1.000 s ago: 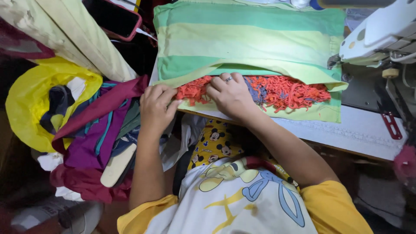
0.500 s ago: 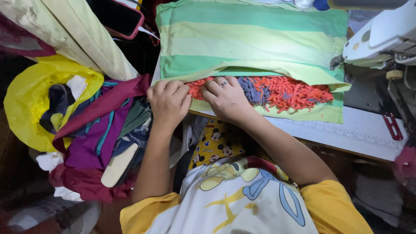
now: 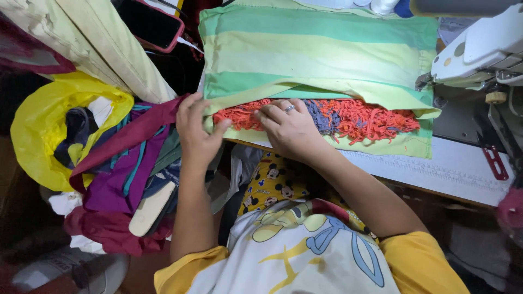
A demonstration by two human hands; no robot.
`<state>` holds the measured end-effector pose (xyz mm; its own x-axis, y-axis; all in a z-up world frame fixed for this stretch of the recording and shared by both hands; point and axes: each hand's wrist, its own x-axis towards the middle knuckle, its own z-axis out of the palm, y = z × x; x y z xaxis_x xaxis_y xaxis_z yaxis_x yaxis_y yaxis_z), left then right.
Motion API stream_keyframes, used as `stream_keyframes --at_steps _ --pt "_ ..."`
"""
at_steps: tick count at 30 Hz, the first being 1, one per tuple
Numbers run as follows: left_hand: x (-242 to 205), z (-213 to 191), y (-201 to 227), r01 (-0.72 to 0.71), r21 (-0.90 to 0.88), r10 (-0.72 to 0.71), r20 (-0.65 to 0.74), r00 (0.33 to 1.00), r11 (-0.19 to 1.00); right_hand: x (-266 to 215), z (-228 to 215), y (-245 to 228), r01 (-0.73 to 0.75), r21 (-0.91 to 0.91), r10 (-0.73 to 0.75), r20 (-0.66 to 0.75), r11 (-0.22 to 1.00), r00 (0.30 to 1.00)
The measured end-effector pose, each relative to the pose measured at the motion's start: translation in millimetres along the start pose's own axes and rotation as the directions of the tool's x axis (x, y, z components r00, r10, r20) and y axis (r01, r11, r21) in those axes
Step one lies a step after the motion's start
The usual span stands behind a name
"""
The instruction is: The person is stuffing a green and yellow striped pillowcase with shredded fabric filler and then sewing the edge shut using an industrial sewing machine.
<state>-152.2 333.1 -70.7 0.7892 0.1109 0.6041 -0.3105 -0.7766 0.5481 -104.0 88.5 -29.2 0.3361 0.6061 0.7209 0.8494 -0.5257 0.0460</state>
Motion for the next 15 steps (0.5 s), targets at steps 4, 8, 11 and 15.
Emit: stream_keyframes --at_steps 4,8,11,15 --pt "0 -8 -3 0.012 0.050 -0.013 0.027 1.000 0.999 7 12 -12 0.062 0.098 -0.061 -0.008 0.993 0.998" --pt "3 -3 -6 0.071 -0.005 -0.071 -0.061 0.996 0.997 17 27 -28 0.201 0.147 -0.201 -0.012 0.969 0.980" --pt "5 -7 -5 0.095 -0.139 -0.112 -0.120 0.986 0.986 19 37 -31 0.214 0.126 -0.220 0.035 0.969 0.975" --pt "6 -8 -3 0.093 -0.163 -0.108 -0.085 0.990 0.982 16 59 -32 0.149 0.093 -0.160 0.137 0.984 0.977"
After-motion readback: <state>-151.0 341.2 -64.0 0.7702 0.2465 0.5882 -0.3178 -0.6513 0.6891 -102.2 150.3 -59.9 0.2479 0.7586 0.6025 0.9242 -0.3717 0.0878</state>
